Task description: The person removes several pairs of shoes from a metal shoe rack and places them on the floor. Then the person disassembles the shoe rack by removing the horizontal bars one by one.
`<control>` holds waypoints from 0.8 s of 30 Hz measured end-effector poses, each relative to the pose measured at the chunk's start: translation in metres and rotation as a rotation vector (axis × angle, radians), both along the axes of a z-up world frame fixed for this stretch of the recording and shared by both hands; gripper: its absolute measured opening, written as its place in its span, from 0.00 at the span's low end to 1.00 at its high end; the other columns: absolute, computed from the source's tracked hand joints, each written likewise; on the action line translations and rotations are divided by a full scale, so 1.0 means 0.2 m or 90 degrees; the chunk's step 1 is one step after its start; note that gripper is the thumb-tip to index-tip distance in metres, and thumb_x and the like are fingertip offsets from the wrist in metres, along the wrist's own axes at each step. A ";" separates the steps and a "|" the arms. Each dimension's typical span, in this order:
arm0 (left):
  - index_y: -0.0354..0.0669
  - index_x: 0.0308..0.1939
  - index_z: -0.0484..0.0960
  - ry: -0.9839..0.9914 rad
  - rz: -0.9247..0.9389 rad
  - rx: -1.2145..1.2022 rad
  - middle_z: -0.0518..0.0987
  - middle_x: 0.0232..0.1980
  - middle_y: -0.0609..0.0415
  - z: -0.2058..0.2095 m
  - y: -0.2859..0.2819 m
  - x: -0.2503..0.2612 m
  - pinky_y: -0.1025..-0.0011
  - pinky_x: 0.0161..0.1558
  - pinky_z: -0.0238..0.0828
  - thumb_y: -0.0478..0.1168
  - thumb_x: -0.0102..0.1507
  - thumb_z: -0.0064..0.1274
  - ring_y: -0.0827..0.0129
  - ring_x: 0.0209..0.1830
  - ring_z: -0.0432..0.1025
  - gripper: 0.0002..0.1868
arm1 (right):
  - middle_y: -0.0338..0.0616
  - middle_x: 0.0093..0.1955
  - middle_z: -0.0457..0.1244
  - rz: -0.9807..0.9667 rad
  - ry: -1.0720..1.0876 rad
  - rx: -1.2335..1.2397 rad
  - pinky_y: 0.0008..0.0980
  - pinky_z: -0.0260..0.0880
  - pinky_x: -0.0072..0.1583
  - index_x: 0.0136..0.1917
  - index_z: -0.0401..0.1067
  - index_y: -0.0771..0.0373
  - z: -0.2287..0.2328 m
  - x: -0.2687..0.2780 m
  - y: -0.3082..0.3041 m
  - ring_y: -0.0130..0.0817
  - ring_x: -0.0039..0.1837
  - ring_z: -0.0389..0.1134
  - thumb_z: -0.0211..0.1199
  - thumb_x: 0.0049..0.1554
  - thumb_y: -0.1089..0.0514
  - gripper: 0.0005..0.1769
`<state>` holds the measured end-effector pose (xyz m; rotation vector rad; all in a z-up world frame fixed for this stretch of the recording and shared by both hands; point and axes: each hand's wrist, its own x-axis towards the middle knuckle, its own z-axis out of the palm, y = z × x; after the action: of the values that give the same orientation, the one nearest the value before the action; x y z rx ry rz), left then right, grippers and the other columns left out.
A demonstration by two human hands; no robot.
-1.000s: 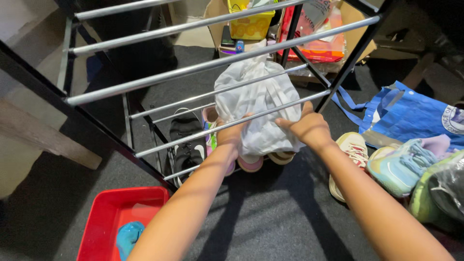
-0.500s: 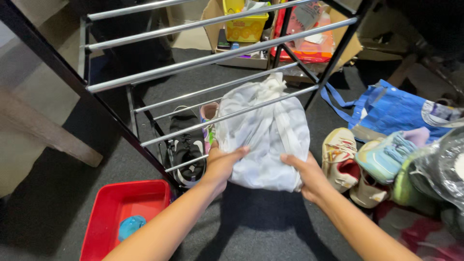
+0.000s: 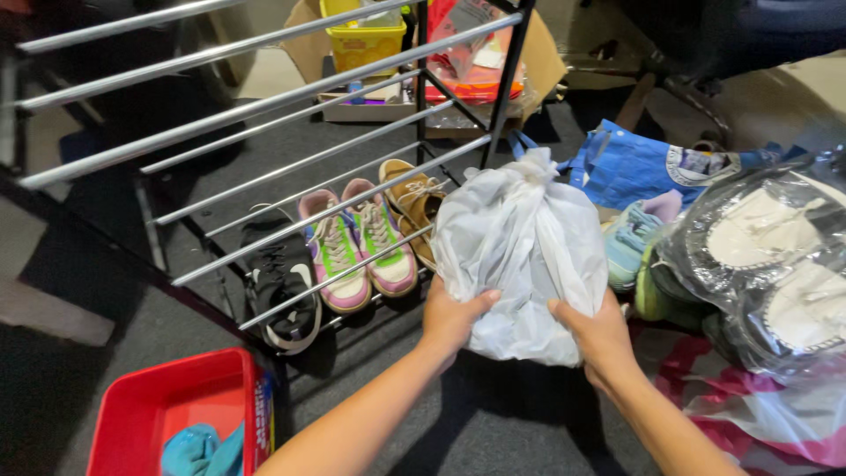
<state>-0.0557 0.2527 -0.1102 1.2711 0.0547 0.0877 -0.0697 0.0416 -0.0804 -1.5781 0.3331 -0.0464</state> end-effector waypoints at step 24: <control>0.33 0.80 0.33 0.061 -0.150 0.333 0.33 0.83 0.31 -0.36 -0.49 1.10 0.60 0.71 0.49 0.54 0.57 0.65 0.43 0.78 0.43 0.65 | 0.87 0.76 0.40 -0.037 -0.246 -0.756 0.56 0.51 0.72 0.72 0.64 0.76 -0.14 0.68 -0.20 0.79 0.74 0.45 0.69 0.58 0.49 0.39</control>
<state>0.1640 0.1553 -0.1825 1.7938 -0.0390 -0.1747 0.0654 0.0015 -0.1081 -2.6612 0.0081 -0.6903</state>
